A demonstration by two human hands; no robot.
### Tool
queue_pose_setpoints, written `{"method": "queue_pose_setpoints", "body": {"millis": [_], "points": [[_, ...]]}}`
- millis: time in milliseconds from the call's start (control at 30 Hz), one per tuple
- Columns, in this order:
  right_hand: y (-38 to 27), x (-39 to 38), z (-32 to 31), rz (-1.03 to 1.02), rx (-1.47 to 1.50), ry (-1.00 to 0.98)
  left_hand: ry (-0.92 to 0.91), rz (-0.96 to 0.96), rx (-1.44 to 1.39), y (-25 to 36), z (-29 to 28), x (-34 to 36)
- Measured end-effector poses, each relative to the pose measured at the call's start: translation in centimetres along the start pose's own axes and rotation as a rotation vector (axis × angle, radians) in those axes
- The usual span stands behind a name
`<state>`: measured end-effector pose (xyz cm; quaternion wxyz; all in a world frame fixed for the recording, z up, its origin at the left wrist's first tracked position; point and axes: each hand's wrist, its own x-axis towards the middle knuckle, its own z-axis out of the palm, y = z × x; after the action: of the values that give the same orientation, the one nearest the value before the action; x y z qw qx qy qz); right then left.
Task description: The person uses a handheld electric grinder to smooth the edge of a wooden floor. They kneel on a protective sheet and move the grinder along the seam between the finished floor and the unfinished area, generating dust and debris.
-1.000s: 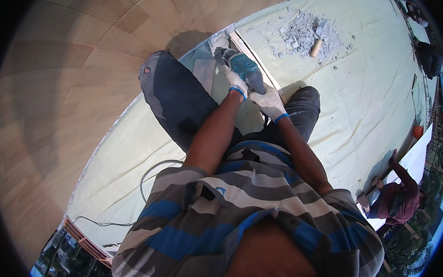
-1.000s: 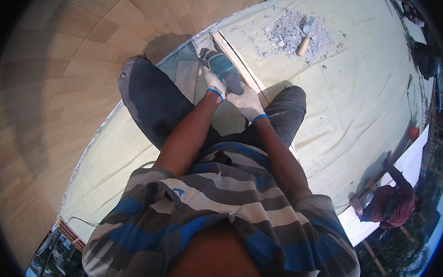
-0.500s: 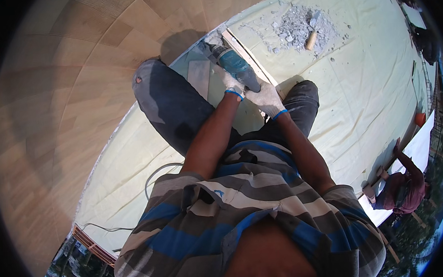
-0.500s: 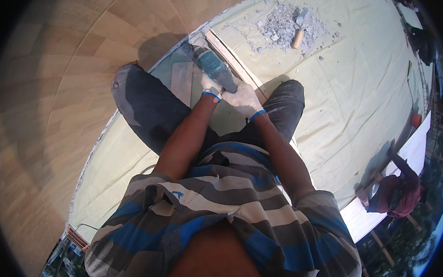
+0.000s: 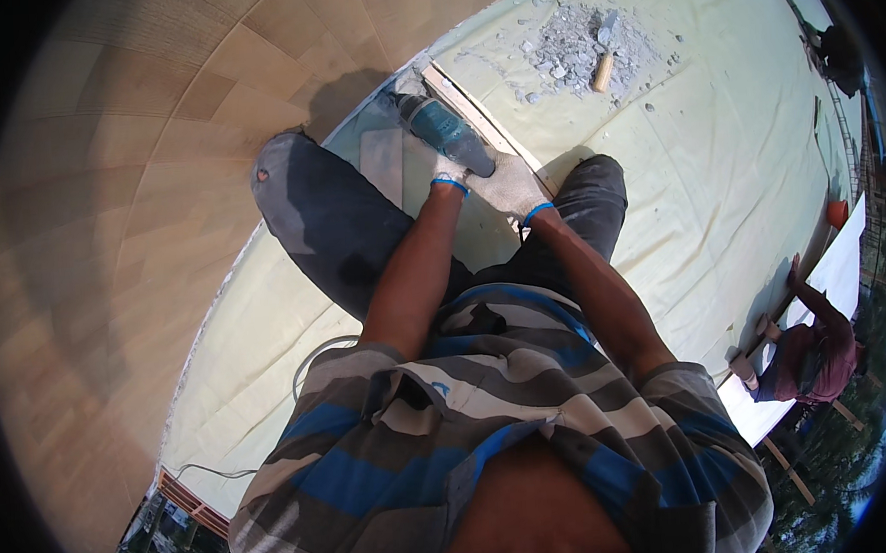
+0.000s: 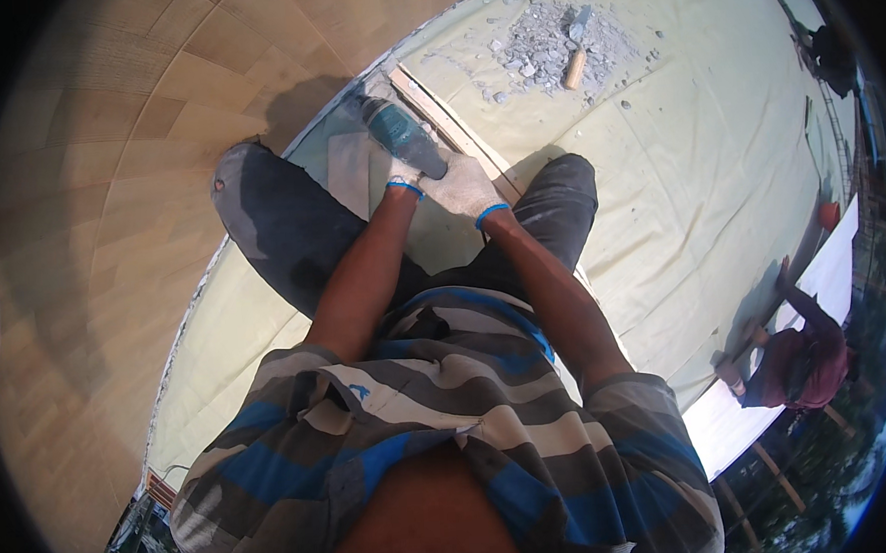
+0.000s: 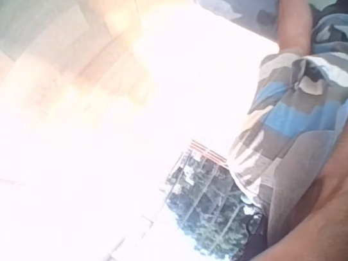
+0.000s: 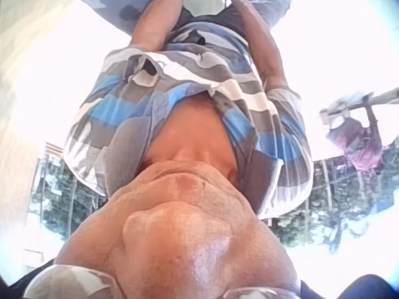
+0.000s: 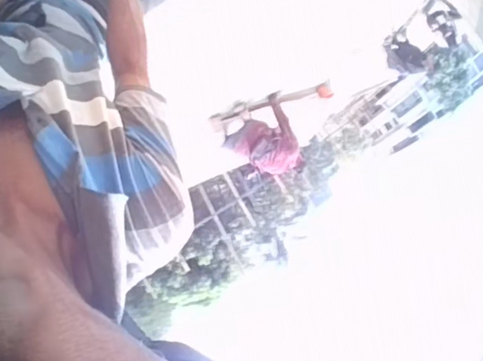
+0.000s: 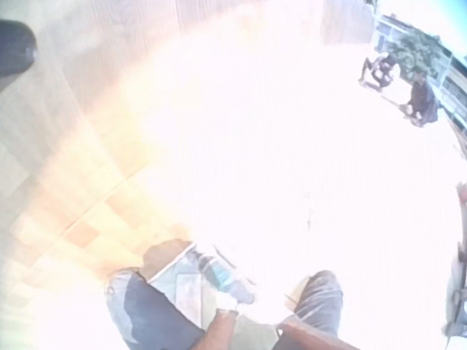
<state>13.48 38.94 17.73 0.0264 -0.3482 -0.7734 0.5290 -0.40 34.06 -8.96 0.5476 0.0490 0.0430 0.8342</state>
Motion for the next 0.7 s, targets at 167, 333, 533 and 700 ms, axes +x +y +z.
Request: {"method": "queue_pose_setpoints", "body": {"millis": [167,333,533,700], "points": [[1.1,0.0,-1.0,0.022,-0.09,-0.003,-0.103,-0.038,0.124,-1.9,1.4,0.4],[2.1,-0.1,-0.3,0.055,-0.038,0.009,-0.207,-0.052,-0.135,-2.0,1.7,0.0],[1.2,-0.6,-0.2,0.038,-0.019,0.014,-0.405,-0.033,-0.384,-2.2,1.2,0.1],[0.9,0.3,-0.4,0.032,-0.031,0.017,-0.266,-0.03,-0.284,-1.2,2.5,0.6]]}}
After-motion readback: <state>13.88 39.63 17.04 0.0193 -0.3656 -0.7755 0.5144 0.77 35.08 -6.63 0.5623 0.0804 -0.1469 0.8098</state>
